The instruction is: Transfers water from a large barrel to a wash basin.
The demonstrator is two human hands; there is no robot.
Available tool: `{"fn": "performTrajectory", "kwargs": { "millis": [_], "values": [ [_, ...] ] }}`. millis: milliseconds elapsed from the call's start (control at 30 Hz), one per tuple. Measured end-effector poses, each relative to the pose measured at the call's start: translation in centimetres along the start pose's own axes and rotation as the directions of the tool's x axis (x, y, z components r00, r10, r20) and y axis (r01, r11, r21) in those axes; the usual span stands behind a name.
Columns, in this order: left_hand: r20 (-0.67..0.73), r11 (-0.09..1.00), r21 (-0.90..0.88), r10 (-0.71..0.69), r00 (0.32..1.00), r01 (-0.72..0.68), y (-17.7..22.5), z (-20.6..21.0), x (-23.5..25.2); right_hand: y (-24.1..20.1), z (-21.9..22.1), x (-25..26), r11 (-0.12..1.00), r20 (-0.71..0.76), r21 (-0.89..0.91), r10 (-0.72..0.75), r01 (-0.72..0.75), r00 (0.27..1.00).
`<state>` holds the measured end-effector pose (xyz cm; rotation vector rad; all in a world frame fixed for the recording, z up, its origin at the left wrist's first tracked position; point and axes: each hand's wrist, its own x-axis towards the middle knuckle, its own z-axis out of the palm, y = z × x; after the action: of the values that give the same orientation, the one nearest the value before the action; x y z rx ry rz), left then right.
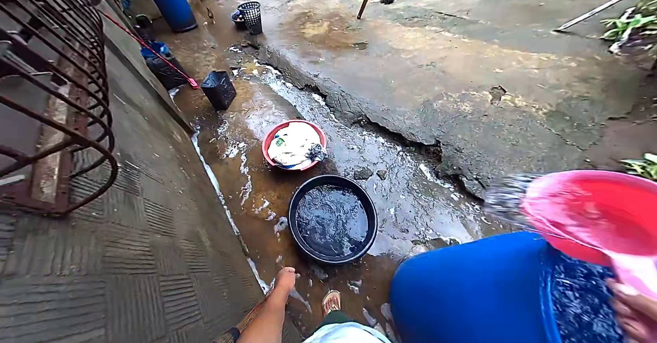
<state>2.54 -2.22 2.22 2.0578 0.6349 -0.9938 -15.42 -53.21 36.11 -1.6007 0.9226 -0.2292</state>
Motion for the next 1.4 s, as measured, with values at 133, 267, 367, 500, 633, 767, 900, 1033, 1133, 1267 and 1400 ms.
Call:
{"fn": "performTrajectory", "kwargs": {
  "millis": [133,267,367,500,633,767,900,1033,1133,1267,1400],
  "values": [
    [-0.009,0.998,-0.053,-0.040,0.999,0.039,-1.9,-0.7,0.2,1.1,5.1,4.4,0.910,-0.029,-0.415,0.009,-0.020,1.000],
    [-0.024,0.994,-0.091,-0.064,0.998,0.062,-3.7,-1.3,0.2,1.5,10.2,7.7,0.651,-0.017,-0.758,-0.049,0.019,0.999],
    [-0.032,0.993,-0.094,-0.078,0.996,0.075,-4.2,-1.5,0.3,0.7,13.8,8.3,0.467,-0.003,-0.884,-0.058,0.025,0.998],
    [-0.032,0.992,-0.088,-0.098,0.995,0.095,-4.1,-1.4,0.3,0.9,16.9,8.7,0.250,0.083,-0.961,-0.136,0.116,0.987],
    [-0.042,0.995,-0.072,-0.075,0.996,0.072,-3.4,-1.0,0.6,0.9,17.6,9.3,0.141,0.150,-0.971,-0.264,0.192,0.953],
    [-0.028,0.999,-0.016,-0.030,0.999,0.029,-2.2,-0.8,1.2,-0.7,14.9,8.1,0.202,0.113,-0.959,-0.377,0.201,0.919],
    [0.008,1.000,0.000,-0.023,1.000,0.023,-0.8,-0.9,0.1,-0.8,7.1,5.1,0.386,-0.104,-0.920,-0.399,0.064,0.911],
    [0.007,0.998,-0.037,-0.045,0.999,0.046,0.8,-0.8,-0.9,3.0,-3.6,3.0,0.505,-0.495,-0.792,-0.203,-0.343,0.845],
    [0.037,0.998,-0.006,-0.059,0.998,0.059,1.3,-0.7,-1.7,8.1,-9.9,1.1,0.440,-0.668,-0.670,-0.004,-0.598,0.744],
    [0.039,0.997,0.052,-0.051,0.998,0.049,1.6,-0.4,-1.4,14.7,-12.8,-0.3,0.213,-0.645,-0.690,0.252,-0.692,0.721],
    [0.035,0.998,0.056,-0.043,0.998,0.041,2.3,0.0,-1.6,19.4,-11.2,1.2,0.544,-0.485,-0.527,0.438,-0.653,0.757]
  ]
}}
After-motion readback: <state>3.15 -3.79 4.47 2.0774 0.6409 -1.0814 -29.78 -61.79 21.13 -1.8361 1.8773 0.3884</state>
